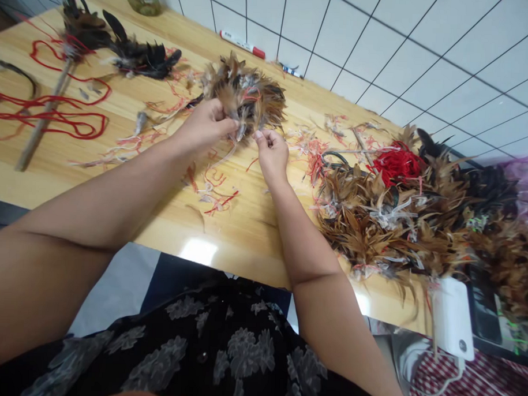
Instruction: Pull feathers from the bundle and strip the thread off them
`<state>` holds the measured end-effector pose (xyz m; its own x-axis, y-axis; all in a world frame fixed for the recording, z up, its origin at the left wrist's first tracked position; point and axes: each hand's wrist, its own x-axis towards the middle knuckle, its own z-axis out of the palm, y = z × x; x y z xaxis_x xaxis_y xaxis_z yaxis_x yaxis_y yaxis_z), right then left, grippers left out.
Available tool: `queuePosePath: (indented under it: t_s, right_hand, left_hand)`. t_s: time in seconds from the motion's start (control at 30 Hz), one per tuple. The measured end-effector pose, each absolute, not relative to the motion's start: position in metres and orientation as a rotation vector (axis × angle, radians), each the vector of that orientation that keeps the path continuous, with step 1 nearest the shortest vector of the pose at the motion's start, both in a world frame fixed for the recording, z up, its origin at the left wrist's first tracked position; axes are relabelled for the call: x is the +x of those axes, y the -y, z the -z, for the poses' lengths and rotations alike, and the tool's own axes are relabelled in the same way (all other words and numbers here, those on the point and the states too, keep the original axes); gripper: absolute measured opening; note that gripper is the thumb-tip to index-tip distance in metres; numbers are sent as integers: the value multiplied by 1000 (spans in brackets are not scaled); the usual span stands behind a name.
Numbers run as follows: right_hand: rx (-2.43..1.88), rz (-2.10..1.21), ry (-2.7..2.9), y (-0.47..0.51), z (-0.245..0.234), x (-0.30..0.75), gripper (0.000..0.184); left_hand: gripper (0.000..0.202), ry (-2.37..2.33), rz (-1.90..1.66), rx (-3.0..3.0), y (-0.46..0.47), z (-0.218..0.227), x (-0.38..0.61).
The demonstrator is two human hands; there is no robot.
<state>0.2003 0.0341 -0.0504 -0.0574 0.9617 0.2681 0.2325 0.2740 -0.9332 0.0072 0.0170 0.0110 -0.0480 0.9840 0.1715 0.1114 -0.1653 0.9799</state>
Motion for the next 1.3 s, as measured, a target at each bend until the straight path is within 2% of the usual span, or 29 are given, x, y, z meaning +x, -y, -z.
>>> queuePosePath:
  t_s: [0.13,0.53,0.73,1.07,1.3]
  right_hand:
    - [-1152,-880,1549,-32,50,199,63]
    - [-1157,-967,1510,-26,41,194,60]
    - [-1150,-969,1517,-26,41,194,61]
    - [-1186,-958,1521,-20,32,192,57]
    - [-1197,-960,1500,-18,28,190,57]
  left_hand:
    - [27,-1227,-1243,1288,-13,-15,12]
    - [30,-1069,-1294,1138,-9,-14,17]
    - [38,-1051,-1305,1076,-7,-15,18]
    - [35,-1191,-1396,1110,0,-36,22]
    - [28,-1134,-1281,1141,9,-37,24]
